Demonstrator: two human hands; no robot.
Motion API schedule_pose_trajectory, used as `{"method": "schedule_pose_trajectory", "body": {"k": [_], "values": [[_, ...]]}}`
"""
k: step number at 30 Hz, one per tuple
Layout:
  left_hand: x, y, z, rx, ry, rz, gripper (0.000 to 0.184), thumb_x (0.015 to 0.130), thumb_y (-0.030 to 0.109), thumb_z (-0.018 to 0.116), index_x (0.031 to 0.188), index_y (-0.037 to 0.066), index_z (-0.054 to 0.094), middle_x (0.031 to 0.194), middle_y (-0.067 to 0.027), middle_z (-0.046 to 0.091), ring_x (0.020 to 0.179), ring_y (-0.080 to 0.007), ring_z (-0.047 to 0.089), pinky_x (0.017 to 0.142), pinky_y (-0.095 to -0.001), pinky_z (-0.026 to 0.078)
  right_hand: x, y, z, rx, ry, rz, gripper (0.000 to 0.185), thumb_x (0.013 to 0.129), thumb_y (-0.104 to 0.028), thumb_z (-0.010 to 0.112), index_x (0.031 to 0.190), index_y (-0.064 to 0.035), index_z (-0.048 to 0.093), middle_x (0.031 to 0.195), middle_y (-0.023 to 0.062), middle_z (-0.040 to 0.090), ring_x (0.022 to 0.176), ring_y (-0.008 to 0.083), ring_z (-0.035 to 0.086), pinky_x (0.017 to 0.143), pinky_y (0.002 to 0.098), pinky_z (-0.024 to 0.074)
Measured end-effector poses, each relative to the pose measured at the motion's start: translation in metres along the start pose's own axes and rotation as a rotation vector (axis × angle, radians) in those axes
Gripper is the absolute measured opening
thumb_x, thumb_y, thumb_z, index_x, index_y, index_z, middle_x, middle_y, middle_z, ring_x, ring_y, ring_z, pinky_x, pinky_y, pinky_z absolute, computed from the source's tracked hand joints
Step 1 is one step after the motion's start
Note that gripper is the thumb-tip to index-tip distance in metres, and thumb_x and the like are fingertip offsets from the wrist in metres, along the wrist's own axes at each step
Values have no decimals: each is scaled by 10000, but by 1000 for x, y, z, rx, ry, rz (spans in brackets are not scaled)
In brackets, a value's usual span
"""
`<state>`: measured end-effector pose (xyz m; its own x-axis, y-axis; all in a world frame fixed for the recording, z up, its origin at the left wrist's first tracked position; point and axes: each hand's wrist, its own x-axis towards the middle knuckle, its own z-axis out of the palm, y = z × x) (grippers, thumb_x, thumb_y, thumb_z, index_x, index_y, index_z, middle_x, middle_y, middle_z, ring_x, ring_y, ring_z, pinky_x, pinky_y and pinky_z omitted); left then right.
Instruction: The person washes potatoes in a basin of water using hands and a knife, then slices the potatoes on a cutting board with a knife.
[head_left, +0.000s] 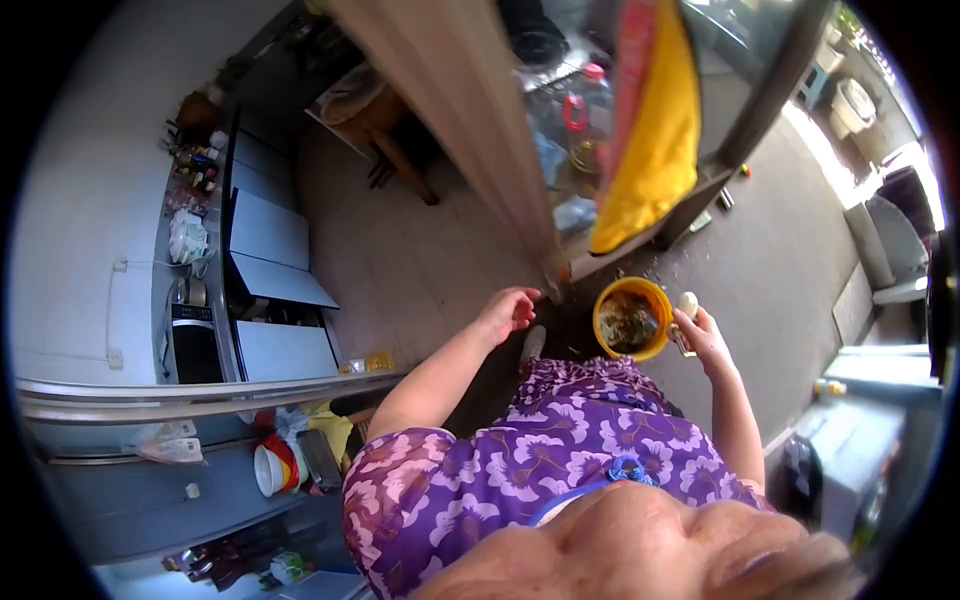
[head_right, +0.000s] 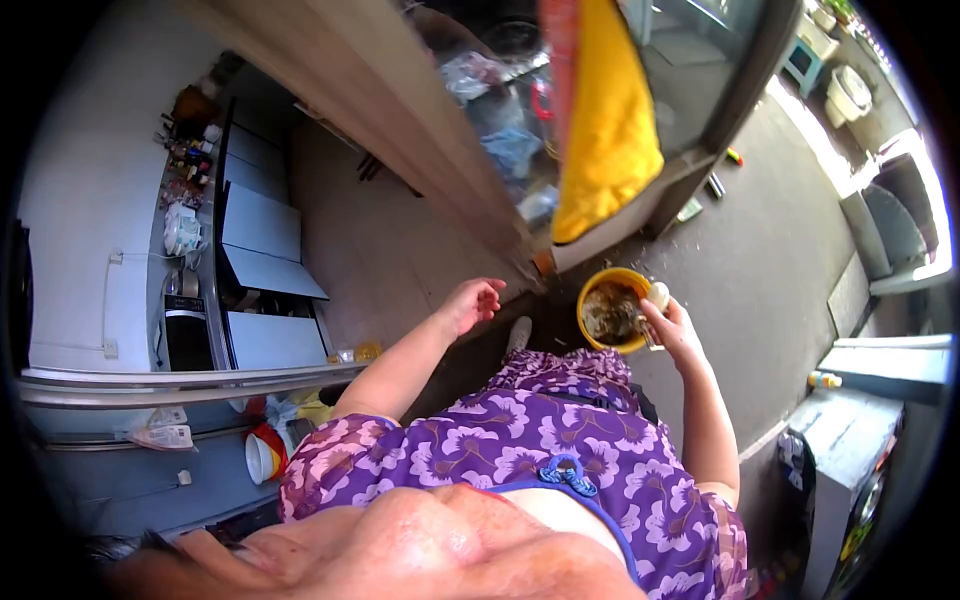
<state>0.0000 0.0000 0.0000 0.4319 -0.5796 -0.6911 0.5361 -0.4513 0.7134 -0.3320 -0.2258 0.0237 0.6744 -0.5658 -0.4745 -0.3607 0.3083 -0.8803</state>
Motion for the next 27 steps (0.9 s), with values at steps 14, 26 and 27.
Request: {"method": "schedule_pose_trajectory", "body": {"k": [14, 26, 27], "values": [[334, 226, -41, -523, 38, 247, 704, 855, 97, 541, 1456, 200, 191, 1229, -141, 459, 739, -259, 620, 595, -414, 560, 8, -81, 54, -128, 379, 222, 367, 914, -381, 622, 1064, -47, 590, 795, -28, 568, 683, 54, 496, 611, 219, 396], [469, 253, 21, -380, 193, 368, 99, 798, 114, 655, 770, 83, 565, 635, -18, 515, 553, -122, 501, 482, -301, 413, 25, -101, 27, -66, 547, 288, 292, 911, -348, 630, 991, -69, 593, 736, -38, 559, 585, 34, 468, 537, 205, 401], [481, 252, 28, -287, 388, 486, 119, 762, 103, 650, 848, 41, 594, 725, -53, 575, 641, -162, 560, 577, -330, 483, 21, -108, 16, -101, 539, 296, 310, 911, -352, 631, 1019, -64, 593, 755, -31, 571, 612, 40, 485, 554, 211, 410]]}}
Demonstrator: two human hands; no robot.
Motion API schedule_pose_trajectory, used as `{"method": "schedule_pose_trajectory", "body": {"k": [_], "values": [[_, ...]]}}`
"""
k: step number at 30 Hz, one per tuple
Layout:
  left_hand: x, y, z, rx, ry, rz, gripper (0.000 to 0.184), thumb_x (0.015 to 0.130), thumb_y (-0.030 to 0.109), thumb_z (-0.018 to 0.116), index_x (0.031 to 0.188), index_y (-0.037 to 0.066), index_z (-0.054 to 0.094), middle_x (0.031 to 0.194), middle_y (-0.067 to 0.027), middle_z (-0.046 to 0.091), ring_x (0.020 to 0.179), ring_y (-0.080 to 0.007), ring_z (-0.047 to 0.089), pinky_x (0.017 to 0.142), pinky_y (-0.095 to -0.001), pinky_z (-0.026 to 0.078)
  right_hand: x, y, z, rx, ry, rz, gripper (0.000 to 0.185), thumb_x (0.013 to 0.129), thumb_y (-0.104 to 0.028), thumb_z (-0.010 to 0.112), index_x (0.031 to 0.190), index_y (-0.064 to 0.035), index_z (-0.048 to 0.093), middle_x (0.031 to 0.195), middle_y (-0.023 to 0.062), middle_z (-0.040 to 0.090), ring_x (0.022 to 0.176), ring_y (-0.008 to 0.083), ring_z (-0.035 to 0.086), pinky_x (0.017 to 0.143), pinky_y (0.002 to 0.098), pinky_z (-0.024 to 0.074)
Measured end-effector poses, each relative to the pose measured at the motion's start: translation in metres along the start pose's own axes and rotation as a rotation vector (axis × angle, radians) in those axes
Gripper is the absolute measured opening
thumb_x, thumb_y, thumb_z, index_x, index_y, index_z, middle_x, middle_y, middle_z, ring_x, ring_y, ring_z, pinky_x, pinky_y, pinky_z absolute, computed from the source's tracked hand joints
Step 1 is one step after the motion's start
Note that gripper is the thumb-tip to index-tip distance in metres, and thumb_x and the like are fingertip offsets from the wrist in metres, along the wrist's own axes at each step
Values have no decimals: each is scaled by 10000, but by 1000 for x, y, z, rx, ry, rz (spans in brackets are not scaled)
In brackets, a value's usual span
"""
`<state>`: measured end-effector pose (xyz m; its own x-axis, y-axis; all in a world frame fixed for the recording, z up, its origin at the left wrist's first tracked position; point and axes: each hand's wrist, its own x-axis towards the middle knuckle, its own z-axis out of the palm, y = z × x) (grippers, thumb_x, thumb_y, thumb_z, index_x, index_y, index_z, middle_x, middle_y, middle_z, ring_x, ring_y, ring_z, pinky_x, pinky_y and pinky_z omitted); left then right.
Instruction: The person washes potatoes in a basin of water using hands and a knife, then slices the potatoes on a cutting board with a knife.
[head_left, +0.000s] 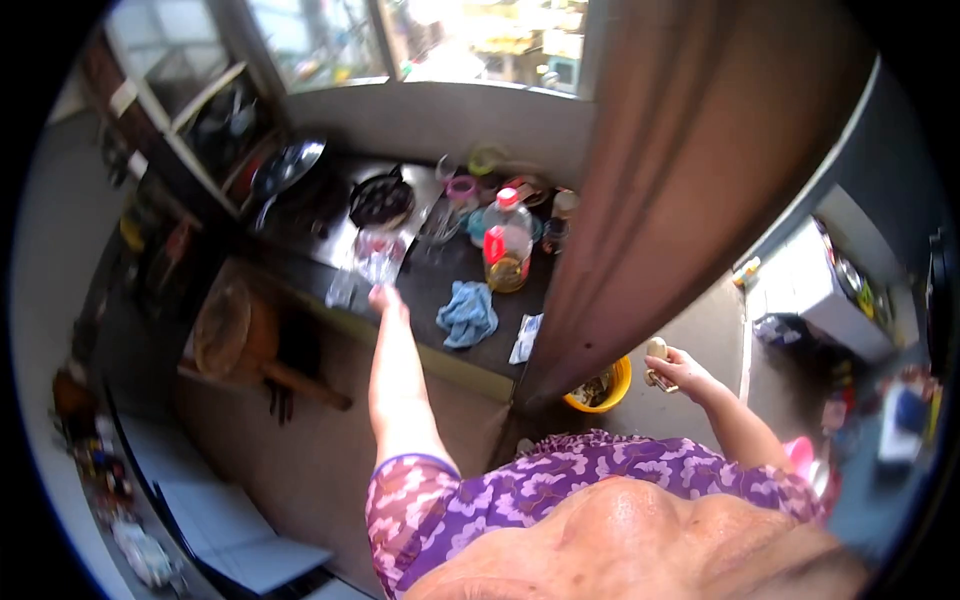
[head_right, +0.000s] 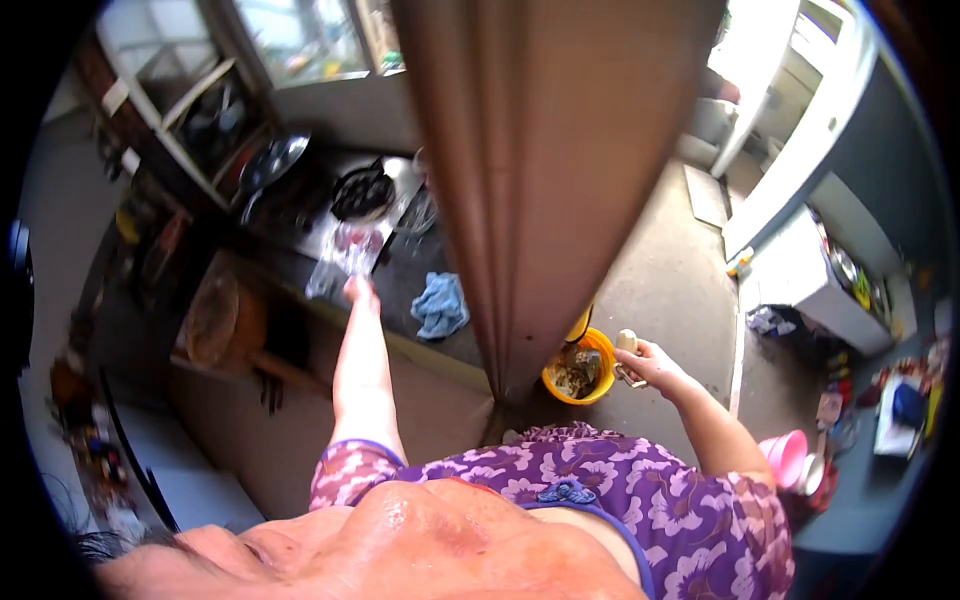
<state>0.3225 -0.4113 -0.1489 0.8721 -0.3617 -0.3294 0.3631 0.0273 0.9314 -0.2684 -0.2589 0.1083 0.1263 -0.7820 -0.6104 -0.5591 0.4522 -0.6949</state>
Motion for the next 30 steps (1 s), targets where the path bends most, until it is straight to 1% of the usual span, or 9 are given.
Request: {"method": "schedule_pose_trajectory", "body": {"k": [2, 3, 6, 7, 10, 11, 15, 24, 30], "values": [[-71, 71, -1, 181, 173, 299, 366, 759, 49, 571, 1120, -13, 564, 1057, -139, 595, 946, -259, 587, 886, -367, 480, -5, -5, -19, -37, -11, -5, 349, 912, -360, 635, 1075, -54, 593, 793, -18, 594, 667, 51, 518, 588, 222, 427], [-71, 81, -8, 119, 181, 470, 368, 784, 75, 583, 1137, -28, 556, 1098, -199, 594, 957, -294, 609, 850, -373, 497, -5, 1, -19, -20, -9, -51, 365, 904, -370, 639, 1075, -50, 592, 779, -10, 590, 659, 63, 513, 584, 236, 427], [-139, 109, -70, 41, 88, 486, 452, 765, 29, 559, 1210, 39, 481, 1123, -168, 548, 977, -287, 575, 854, -435, 510, -31, 21, -27, -33, -26, -37, 337, 896, -375, 641, 1039, -72, 615, 766, -19, 575, 653, 71, 500, 588, 248, 416], [-245, 131, -36, -105, 6, 545, 397, 814, 44, 572, 1202, 38, 484, 1047, -143, 558, 912, -244, 564, 811, -361, 507, -6, 79, -93, 18, -29, -135, 451, 860, -463, 651, 1053, -56, 627, 854, 28, 620, 766, 121, 570, 676, 286, 479], [-288, 115, -97, -130, -90, 364, 464, 787, -20, 561, 1230, 94, 480, 843, 2, 482, 701, -98, 450, 575, -242, 384, -29, 115, -111, 56, 6, -157, 480, 849, -493, 658, 1063, -66, 617, 907, 33, 637, 803, 134, 581, 714, 294, 481], [-237, 83, -145, -75, -234, 381, 460, 771, -20, 550, 1213, 99, 507, 766, 20, 473, 665, -94, 438, 561, -228, 361, -33, 124, -114, 92, 9, -124, 482, 850, -493, 656, 1065, -64, 613, 921, 41, 642, 802, 135, 587, 703, 296, 483], [-320, 45, -167, 208, -140, 236, 412, 753, -22, 534, 1153, 76, 533, 723, 0, 491, 588, -105, 449, 506, -232, 358, -63, 156, -127, 104, 89, -14, 475, 850, -483, 656, 1064, -61, 607, 937, 57, 648, 787, 135, 597, 647, 293, 482], [-350, -155, -156, 927, -545, -130, 367, 753, -20, 525, 1111, 62, 536, 717, -18, 506, 550, -109, 453, 474, -236, 354, -61, 213, -139, 427, 332, 165, 372, 876, -398, 670, 1003, -56, 596, 833, 20, 613, 731, 96, 554, 643, 270, 463], [-370, -171, -46, 572, -730, -221, 276, 759, -27, 508, 1026, 43, 523, 733, -57, 536, 510, -116, 469, 425, -242, 345, -40, 216, -159, 485, 483, 113, 450, 867, -417, 665, 1099, -37, 600, 959, 58, 667, 866, 140, 618, 763, 308, 501]]}}
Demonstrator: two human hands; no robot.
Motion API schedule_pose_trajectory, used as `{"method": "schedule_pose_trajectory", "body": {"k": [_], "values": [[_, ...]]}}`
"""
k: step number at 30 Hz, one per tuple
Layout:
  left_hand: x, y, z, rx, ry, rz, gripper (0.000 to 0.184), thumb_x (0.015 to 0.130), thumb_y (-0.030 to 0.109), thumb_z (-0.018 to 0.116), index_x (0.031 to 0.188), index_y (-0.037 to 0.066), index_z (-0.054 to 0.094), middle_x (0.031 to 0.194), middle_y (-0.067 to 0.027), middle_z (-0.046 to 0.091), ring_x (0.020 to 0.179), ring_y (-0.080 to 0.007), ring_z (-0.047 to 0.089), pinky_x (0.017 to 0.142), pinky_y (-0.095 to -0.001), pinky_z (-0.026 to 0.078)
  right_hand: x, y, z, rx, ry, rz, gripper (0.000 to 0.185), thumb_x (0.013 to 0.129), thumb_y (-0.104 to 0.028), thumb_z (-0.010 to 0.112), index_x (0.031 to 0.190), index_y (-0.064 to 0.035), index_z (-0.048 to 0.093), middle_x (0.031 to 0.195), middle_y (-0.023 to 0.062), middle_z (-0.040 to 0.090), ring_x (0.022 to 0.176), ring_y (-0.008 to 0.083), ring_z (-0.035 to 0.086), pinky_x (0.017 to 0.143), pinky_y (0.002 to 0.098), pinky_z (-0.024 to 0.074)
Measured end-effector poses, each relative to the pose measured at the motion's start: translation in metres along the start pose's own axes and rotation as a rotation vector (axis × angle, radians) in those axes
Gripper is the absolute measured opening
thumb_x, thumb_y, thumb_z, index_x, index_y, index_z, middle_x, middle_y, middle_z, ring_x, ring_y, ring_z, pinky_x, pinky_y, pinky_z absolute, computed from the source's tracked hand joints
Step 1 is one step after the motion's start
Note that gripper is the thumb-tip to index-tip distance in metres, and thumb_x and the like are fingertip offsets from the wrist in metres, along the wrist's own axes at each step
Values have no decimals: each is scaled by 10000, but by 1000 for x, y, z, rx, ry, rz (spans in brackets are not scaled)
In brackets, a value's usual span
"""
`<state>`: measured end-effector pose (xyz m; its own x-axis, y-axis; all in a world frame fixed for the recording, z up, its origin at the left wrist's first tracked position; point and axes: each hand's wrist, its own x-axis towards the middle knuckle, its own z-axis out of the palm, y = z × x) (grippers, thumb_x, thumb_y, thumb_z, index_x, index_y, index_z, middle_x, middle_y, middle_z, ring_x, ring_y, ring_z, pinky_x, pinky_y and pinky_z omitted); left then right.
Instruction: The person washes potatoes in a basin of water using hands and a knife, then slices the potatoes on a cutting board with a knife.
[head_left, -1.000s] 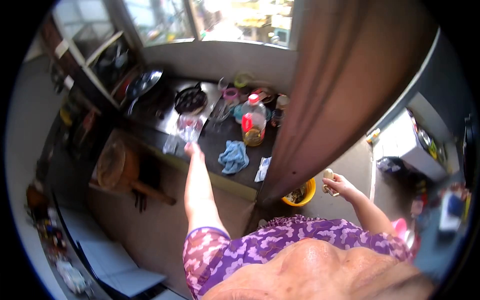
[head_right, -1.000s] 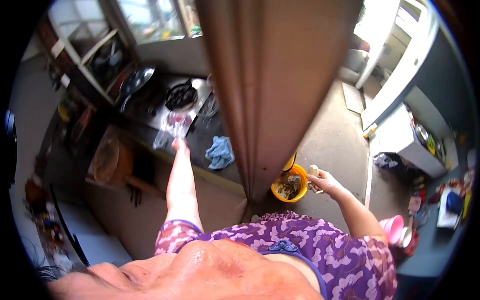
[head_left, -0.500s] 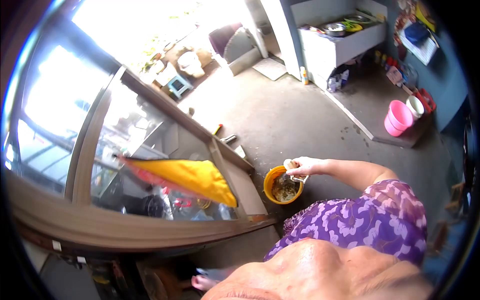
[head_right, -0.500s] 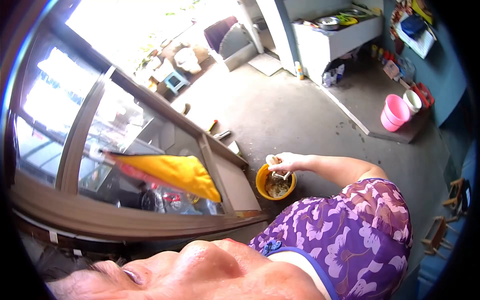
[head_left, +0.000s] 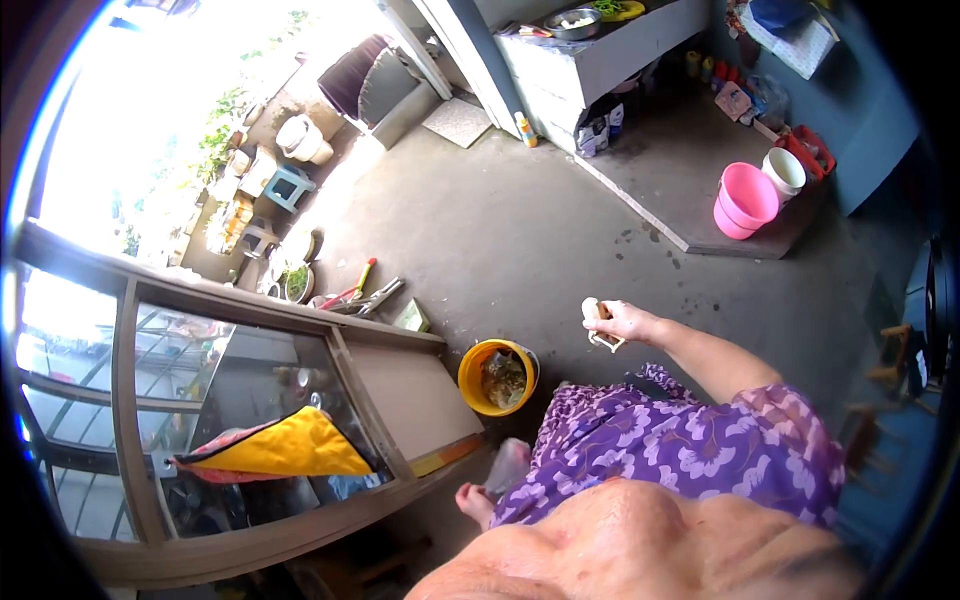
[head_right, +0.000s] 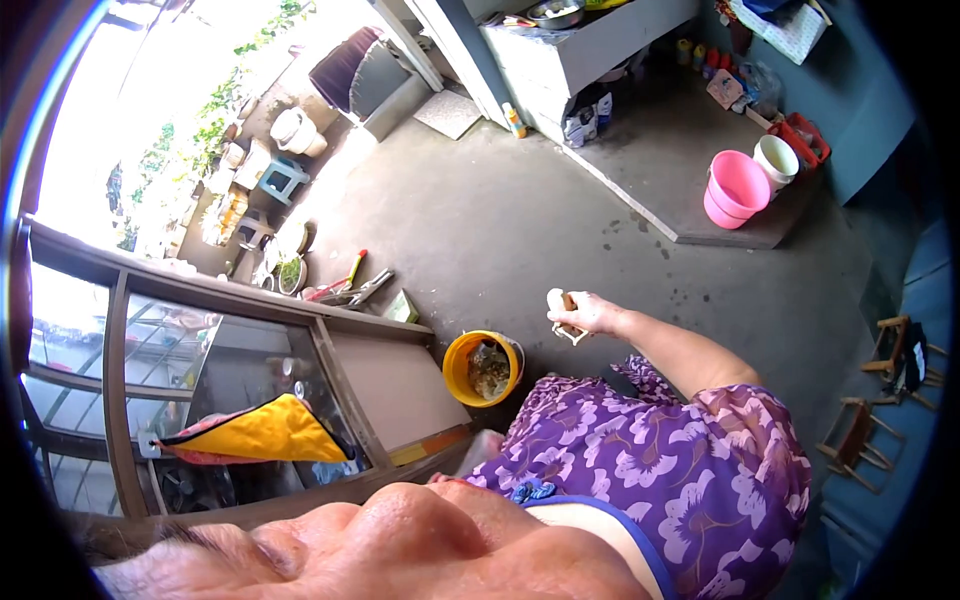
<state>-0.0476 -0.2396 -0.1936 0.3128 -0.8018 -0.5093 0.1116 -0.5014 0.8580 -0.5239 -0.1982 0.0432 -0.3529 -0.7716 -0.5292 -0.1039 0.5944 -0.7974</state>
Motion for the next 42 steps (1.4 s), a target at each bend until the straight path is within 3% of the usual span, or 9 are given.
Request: {"method": "schedule_pose_trajectory", "body": {"k": [1, 8, 16, 24, 26, 27, 30, 36, 42], "values": [[-6, 38, 35, 38, -40, 9, 260, 762, -27, 506, 1012, 45, 518, 740, -56, 533, 509, -112, 461, 427, -238, 343, 6, -2, -5, 38, 28, -20, 487, 871, -417, 664, 1137, -16, 586, 992, 79, 674, 913, 158, 630, 834, 314, 497], [12, 213, 278, -115, -367, 201, 240, 779, -62, 484, 980, 67, 505, 738, -1, 499, 561, -64, 425, 490, -200, 346, 86, -15, -102, 90, 199, -129, 500, 871, -419, 668, 1118, 8, 584, 1013, 115, 676, 913, 175, 638, 822, 314, 501], [48, 364, 551, -229, -555, 250, 290, 717, -80, 503, 955, 84, 512, 674, 32, 436, 535, -44, 354, 471, -193, 267, 141, -29, -248, 455, 570, -62, 285, 896, -327, 665, 983, -66, 592, 791, -26, 582, 634, 33, 501, 549, 212, 403], [-15, 498, 784, -205, -961, 321, 250, 763, -67, 508, 975, 64, 488, 632, 54, 421, 540, -34, 355, 507, -184, 267, 178, -31, -348, 616, 801, 63, 221, 923, -303, 637, 987, -99, 579, 774, -45, 559, 610, 19, 491, 520, 204, 381], [-28, 522, 839, -227, -1137, 408, 253, 760, -83, 505, 971, 56, 486, 652, 43, 432, 564, -41, 372, 527, -179, 283, 195, -20, -374, 685, 879, 17, 194, 928, -285, 632, 976, -104, 583, 765, -49, 554, 601, 22, 489, 516, 208, 378], [-41, 534, 856, -242, -1153, 426, 252, 759, -87, 508, 968, 52, 492, 669, 37, 439, 576, -44, 378, 533, -179, 291, 197, -12, -381, 695, 885, 54, 268, 897, -322, 667, 1015, -111, 552, 701, -57, 523, 525, 12, 455, 445, 185, 351], [-82, 575, 961, -270, -1118, 495, 233, 770, -84, 524, 959, 52, 522, 715, 22, 471, 608, -52, 411, 553, -184, 326, 239, -5, -463, 703, 917, 95, 248, 902, -322, 662, 979, -109, 559, 684, -57, 517, 510, 15, 450, 435, 194, 337], [-122, 624, 1148, -181, -1318, 575, 153, 855, -25, 549, 980, 62, 528, 656, 13, 470, 593, -66, 425, 546, -203, 331, 292, -27, -616, 784, 862, 42, 240, 902, -302, 669, 971, -89, 581, 706, -43, 540, 533, 24, 475, 456, 196, 358], [-150, 638, 1311, -122, -1236, 448, 182, 808, -45, 569, 967, 43, 562, 661, -32, 547, 554, -89, 481, 519, -200, 359, 325, -82, -726, 707, 805, 66, 295, 882, -322, 692, 994, -66, 597, 769, -24, 591, 554, 27, 481, 505, 195, 400]]}}
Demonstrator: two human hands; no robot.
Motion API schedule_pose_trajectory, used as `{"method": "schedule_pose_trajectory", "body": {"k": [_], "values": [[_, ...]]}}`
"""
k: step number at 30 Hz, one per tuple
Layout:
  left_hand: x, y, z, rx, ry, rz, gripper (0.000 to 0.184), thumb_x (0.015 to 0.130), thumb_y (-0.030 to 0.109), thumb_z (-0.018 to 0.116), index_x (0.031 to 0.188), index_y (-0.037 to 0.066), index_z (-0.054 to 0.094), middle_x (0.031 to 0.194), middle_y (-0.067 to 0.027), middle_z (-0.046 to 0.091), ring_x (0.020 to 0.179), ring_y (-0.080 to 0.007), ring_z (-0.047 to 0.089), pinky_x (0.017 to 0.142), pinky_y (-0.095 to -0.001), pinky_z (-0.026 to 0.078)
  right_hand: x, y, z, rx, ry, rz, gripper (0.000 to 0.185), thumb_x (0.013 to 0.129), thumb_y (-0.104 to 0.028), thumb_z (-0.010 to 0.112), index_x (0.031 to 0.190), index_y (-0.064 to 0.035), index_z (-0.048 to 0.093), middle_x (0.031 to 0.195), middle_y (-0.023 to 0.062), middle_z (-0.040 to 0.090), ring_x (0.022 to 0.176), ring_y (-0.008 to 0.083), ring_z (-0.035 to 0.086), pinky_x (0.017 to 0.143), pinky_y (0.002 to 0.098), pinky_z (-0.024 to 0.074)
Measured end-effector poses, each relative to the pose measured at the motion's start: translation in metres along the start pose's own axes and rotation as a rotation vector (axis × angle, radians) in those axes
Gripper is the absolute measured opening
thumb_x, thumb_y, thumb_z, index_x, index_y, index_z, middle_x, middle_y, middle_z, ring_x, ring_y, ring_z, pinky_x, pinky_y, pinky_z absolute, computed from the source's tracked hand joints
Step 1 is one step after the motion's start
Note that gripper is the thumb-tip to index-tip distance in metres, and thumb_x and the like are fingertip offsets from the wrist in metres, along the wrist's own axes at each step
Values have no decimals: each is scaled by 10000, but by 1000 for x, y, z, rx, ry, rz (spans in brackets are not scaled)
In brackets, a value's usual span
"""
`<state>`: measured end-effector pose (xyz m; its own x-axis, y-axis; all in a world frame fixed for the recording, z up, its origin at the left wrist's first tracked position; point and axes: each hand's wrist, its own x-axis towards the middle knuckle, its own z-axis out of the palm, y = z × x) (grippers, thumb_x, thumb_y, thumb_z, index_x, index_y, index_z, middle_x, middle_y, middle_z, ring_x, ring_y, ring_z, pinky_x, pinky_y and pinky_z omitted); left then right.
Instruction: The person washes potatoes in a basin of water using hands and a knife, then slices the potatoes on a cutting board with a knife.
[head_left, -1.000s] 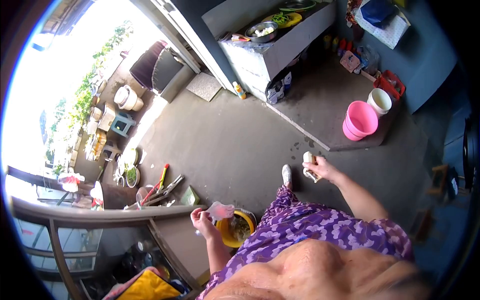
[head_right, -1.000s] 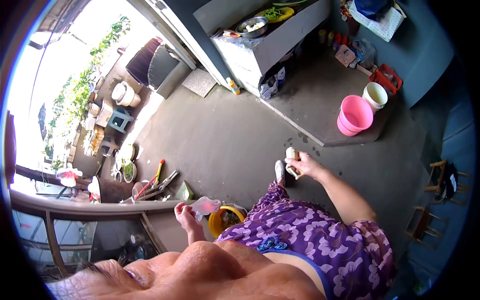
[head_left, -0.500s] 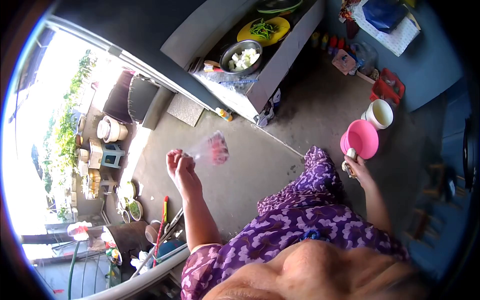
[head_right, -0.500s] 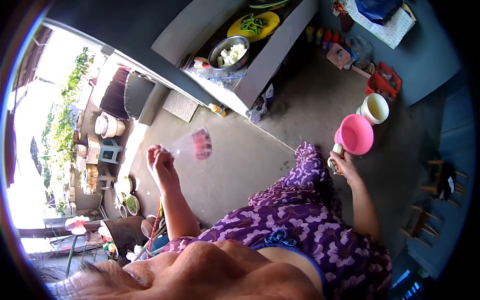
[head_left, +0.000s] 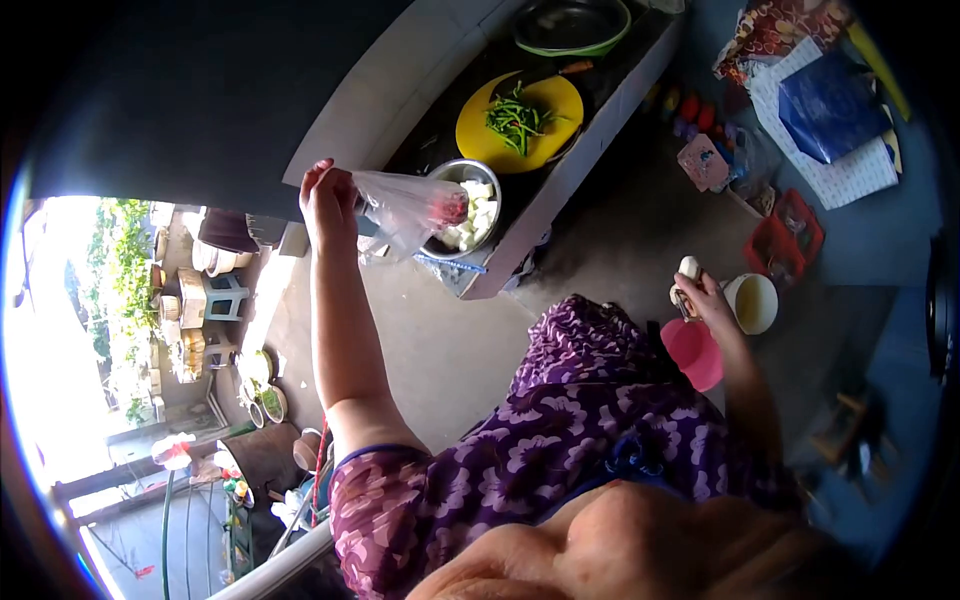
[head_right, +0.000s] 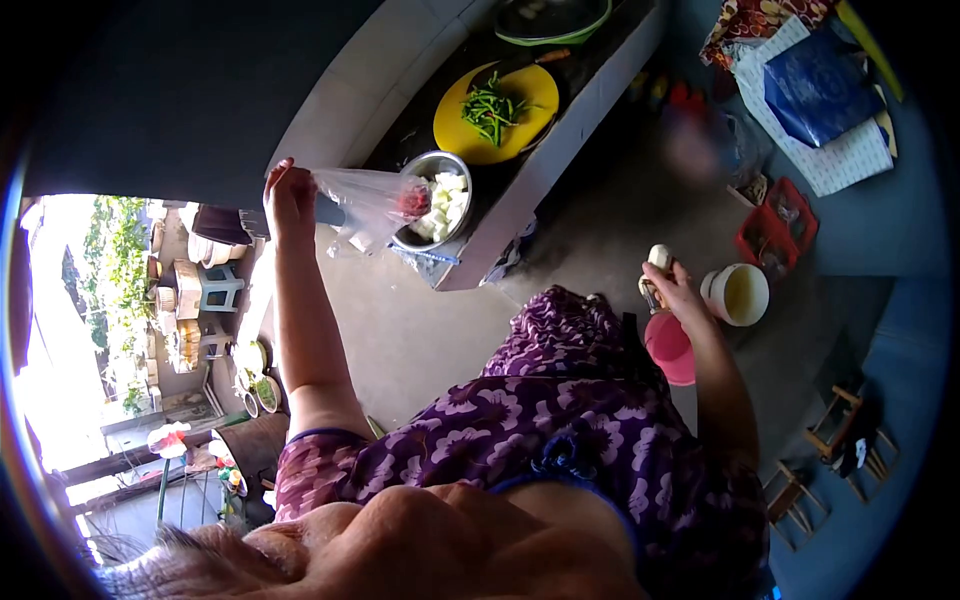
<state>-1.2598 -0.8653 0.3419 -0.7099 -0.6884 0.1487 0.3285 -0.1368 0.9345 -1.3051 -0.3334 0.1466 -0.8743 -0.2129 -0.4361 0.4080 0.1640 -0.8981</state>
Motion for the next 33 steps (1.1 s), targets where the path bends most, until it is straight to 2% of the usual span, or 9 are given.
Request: {"method": "schedule_pose_trajectory", "body": {"k": [12, 14, 17, 20, 22, 24, 26, 28, 33], "values": [[204, -173, 56, 283, 250, 63, 249, 735, -32, 559, 976, 26, 573, 721, -26, 553, 601, -88, 474, 554, -221, 383, 231, -189, 18, -116, -56, -64, 483, 843, -440, 712, 1115, -67, 571, 876, -2, 593, 695, 43, 515, 619, 202, 424], [253, -277, -8, 591, -13, 228, 260, 773, 95, 618, 1022, 26, 594, 869, -113, 628, 643, -184, 597, 565, -302, 483, 263, -214, 20, -179, -73, 13, 593, 821, -485, 718, 1197, -61, 542, 896, 15, 599, 747, 79, 547, 667, 221, 446], [245, -264, 62, 1363, -63, -38, 414, 828, 319, 616, 1168, 97, 534, 1122, -204, 584, 895, -358, 631, 767, -459, 511, 335, -260, 28, -380, -46, -138, 668, 801, -505, 726, 1234, -37, 526, 948, 47, 629, 867, 176, 607, 777, 317, 492], [233, -258, 116, 1786, -38, -148, 531, 862, 401, 571, 1314, 158, 435, 1372, -194, 435, 1117, -401, 555, 895, -494, 474, 395, -310, 45, -436, -199, -34, 635, 814, -537, 689, 1178, -32, 564, 940, 51, 646, 786, 126, 620, 563, 263, 501], [240, -264, 131, 1717, 11, 102, 491, 875, 379, 575, 1299, 157, 466, 1361, -179, 463, 1120, -404, 554, 904, -482, 473, 466, -308, 53, -446, -177, -128, 625, 813, -565, 667, 1130, -34, 576, 859, 54, 646, 642, 107, 603, 453, 237, 450], [255, -262, 160, 1560, -126, 76, 430, 886, 350, 577, 1244, 118, 520, 1349, -166, 488, 1072, -386, 586, 837, -481, 499, 564, -296, 58, -548, -203, -143, 621, 810, -574, 658, 1087, -23, 585, 782, 64, 638, 523, 125, 563, 434, 255, 427], [263, -282, 181, 1281, -199, 97, 368, 906, 318, 579, 1189, 83, 553, 1133, -195, 631, 962, -340, 648, 802, -432, 521, 616, -319, 70, -790, -209, -107, 608, 807, -589, 648, 1005, -16, 595, 727, 69, 625, 460, 137, 520, 421, 280, 411], [263, -284, 218, 977, -303, -217, 334, 898, 263, 608, 1160, 59, 569, 1062, -190, 658, 854, -310, 685, 749, -378, 539, 663, -315, 75, -756, -243, -140, 546, 853, -598, 606, 868, -55, 557, 617, 36, 511, 485, 113, 483, 427, 261, 361], [288, -357, 288, 725, -338, -154, 328, 885, 196, 641, 1175, 51, 591, 920, -155, 693, 826, -278, 697, 713, -346, 538, 813, -285, 67, -513, -356, 172, 692, 825, -718, 533, 961, -42, 590, 680, 39, 524, 585, 129, 520, 519, 324, 420]]}}
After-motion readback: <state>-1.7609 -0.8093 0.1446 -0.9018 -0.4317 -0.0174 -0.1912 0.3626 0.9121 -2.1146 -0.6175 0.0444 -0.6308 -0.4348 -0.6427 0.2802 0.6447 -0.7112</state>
